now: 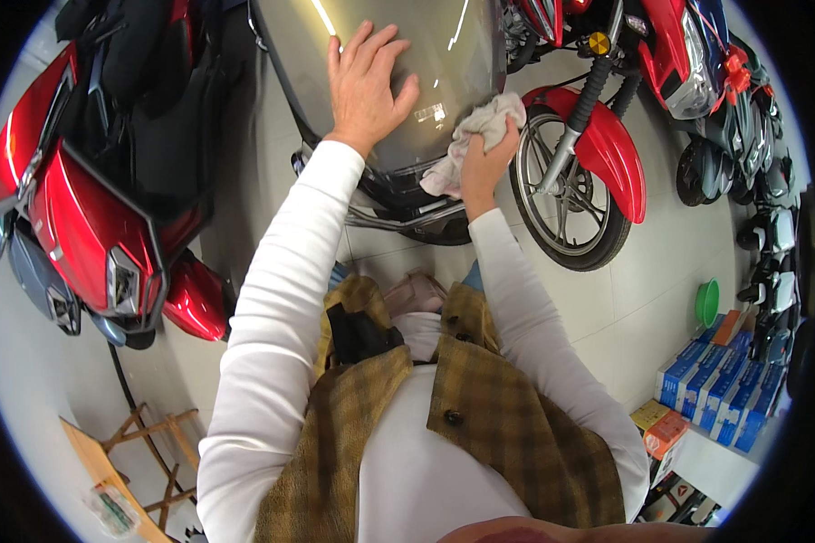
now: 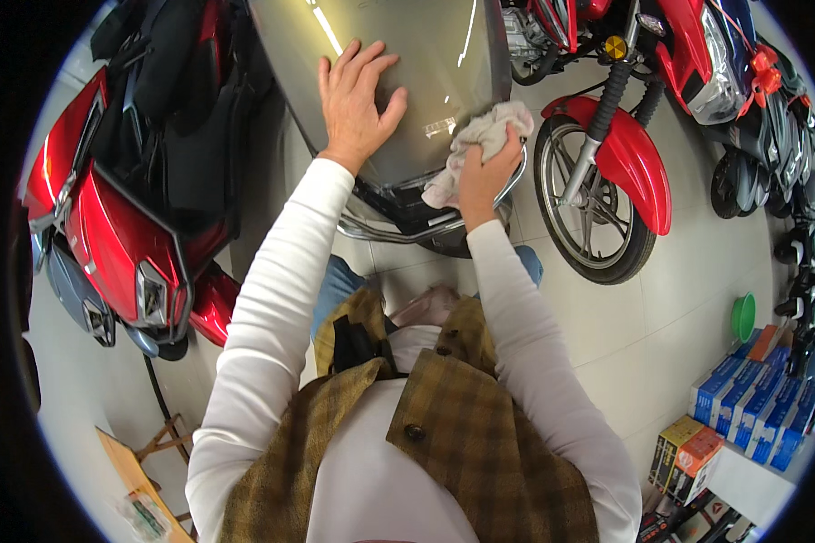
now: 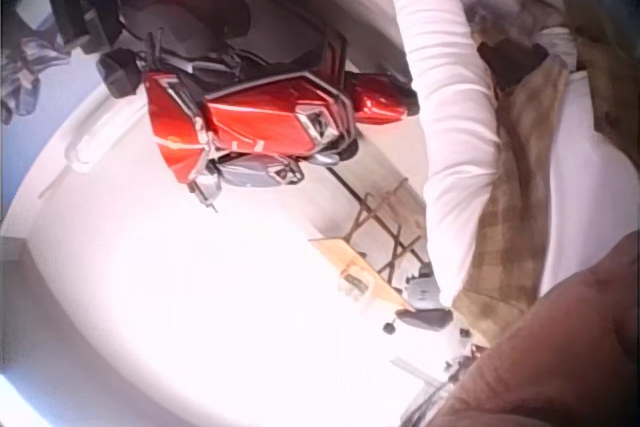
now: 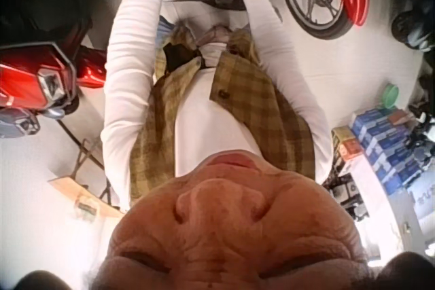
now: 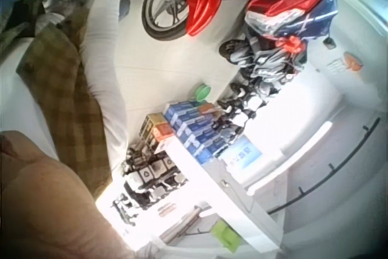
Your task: The person wipes the front fairing and headlight area of a silver motorcycle with a white cloth. They repeatedly rub the same surfaces, occasionally shifting the cloth and repositioning their hands, but do not move to other parts of the bike.
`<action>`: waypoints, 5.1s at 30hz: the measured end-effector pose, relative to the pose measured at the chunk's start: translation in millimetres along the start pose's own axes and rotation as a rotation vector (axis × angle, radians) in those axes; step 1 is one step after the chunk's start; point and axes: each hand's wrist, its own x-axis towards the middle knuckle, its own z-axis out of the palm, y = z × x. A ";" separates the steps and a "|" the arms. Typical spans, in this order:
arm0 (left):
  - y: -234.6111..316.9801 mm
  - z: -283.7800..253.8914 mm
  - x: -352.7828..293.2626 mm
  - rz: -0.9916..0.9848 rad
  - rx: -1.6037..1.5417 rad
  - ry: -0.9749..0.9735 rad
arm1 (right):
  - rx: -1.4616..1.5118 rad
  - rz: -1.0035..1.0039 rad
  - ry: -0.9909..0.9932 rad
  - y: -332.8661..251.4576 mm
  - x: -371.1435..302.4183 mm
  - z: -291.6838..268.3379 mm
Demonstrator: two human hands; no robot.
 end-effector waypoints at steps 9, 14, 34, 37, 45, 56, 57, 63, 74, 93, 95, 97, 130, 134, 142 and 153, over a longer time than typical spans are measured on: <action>26.8 -44.0 -129.2 -0.269 -0.374 -0.166 | 0.024 0.068 -0.545 17.2 -113.0 -74.7; 62.5 -70.0 -238.6 -0.945 -0.627 -0.192 | 0.018 -0.038 -0.363 7.8 -102.1 -77.0; 62.6 -27.8 -246.5 -0.454 -0.391 -0.837 | -0.538 -0.475 -0.640 79.0 -22.0 -95.4; 58.7 -29.7 -246.8 -0.455 -0.431 -0.854 | -0.551 -0.540 -0.561 90.5 11.9 -91.0; 57.8 -39.3 -243.9 -0.609 -0.573 -0.849 | -0.563 -0.440 -0.786 58.3 -37.6 -106.0; 36.8 -40.3 -294.1 -1.235 -0.607 -0.215 | -0.153 -0.425 -1.070 -17.5 -109.1 -60.3; 30.7 -42.4 -291.2 -1.318 -0.646 -0.169 | -0.073 -0.402 -1.067 -24.9 -111.6 -48.1; 4.3 -73.8 -251.0 -1.162 -0.497 0.109 | 0.179 -0.353 -1.137 -67.2 -125.1 46.2; -36.9 -101.8 -213.4 -1.008 -0.171 -0.232 | -0.259 -0.145 -1.375 -103.6 -131.0 113.4; 47.8 -52.4 -220.7 -0.629 -0.189 -0.616 | -0.349 -0.301 -1.066 -5.1 -133.0 -24.4; 61.9 -41.0 -225.9 -0.630 -0.241 -0.681 | -0.378 -0.386 -1.016 3.6 -129.2 -53.4; 72.0 -27.5 -228.9 -0.633 -0.295 -0.723 | -0.393 -0.367 -0.963 12.8 -121.1 -67.6; 47.5 -41.0 -289.0 -1.006 -0.311 -0.710 | -0.289 -0.667 -1.086 -4.3 -135.4 -55.2; 53.4 -40.6 -292.8 -1.000 -0.450 -0.806 | -0.210 -0.580 -1.068 -5.3 -128.7 -71.9; 54.1 -68.4 -269.5 -1.570 -1.280 -0.538 | -0.009 -0.133 -1.093 -48.6 -115.7 -103.6; 26.1 -135.3 -224.7 -1.677 -1.353 0.151 | 0.140 -0.361 -1.293 -110.3 -149.2 -3.8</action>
